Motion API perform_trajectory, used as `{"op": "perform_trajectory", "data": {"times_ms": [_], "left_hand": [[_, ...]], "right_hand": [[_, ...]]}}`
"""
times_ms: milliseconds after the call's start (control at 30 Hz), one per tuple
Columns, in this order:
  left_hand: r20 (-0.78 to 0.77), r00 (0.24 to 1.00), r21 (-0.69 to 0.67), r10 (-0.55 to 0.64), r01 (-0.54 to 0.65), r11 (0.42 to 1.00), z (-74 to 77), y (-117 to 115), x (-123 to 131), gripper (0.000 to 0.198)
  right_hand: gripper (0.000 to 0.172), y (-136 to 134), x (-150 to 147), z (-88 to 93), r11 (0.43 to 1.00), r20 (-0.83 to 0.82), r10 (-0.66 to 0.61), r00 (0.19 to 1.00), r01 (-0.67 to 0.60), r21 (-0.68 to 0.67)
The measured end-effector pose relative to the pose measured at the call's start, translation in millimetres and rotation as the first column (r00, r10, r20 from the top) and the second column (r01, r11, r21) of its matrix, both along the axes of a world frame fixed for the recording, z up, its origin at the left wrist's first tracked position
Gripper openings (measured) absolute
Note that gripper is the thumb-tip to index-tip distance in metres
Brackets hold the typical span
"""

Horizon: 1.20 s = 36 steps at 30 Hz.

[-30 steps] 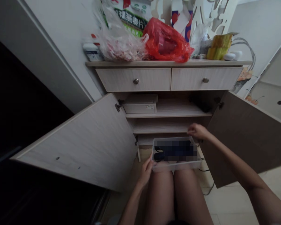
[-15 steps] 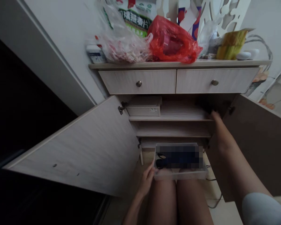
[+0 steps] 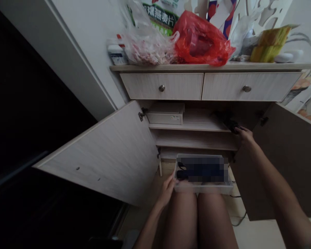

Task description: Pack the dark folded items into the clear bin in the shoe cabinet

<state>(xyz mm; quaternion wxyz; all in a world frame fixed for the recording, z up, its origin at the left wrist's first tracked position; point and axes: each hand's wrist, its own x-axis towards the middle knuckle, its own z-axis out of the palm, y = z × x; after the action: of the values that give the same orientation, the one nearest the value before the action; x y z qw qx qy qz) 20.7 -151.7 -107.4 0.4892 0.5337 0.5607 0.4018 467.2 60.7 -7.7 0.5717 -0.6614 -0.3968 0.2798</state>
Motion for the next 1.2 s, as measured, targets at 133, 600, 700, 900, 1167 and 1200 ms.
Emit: {"op": "perform_trajectory", "data": {"times_ms": [133, 600, 700, 900, 1167, 1200], "left_hand": [[0.005, 1.000, 0.009, 0.018, -0.018, 1.000, 1.4, 1, 1, 0.076], [0.034, 0.999, 0.038, 0.032, -0.033, 0.999, 7.3, -1, 7, 0.076], [0.042, 0.997, 0.056, 0.062, -0.064, 0.996, 11.0, -2, 8, 0.072], [0.051, 0.997, 0.053, 0.055, -0.058, 0.997, 14.5, -3, 11, 0.069], [0.049, 0.996, 0.042, 0.078, -0.080, 0.996, 15.7, -4, 10, 0.065], [0.051, 0.996, 0.045, 0.069, -0.071, 0.996, 16.2, -4, 9, 0.067]], "right_hand": [[0.031, -61, -17, 6.3, 0.990, -0.252, 0.129, 0.959, -0.141, -0.030], [0.062, -197, -48, 8.3, 0.780, -0.171, 0.577, 0.798, -0.601, -0.172], [0.060, -200, -52, -2.7, 0.698, -0.138, 0.667, 0.732, -0.679, -0.228], [0.044, -189, -65, -13.5, 0.565, 0.150, 0.822, 0.549, -0.754, -0.336], [0.029, -183, -81, -12.8, 0.540, 0.558, 0.818, 0.141, -0.522, -0.660], [0.027, -179, -79, -13.7, 0.505, 0.539, 0.835, 0.112, -0.543, -0.671]]}}
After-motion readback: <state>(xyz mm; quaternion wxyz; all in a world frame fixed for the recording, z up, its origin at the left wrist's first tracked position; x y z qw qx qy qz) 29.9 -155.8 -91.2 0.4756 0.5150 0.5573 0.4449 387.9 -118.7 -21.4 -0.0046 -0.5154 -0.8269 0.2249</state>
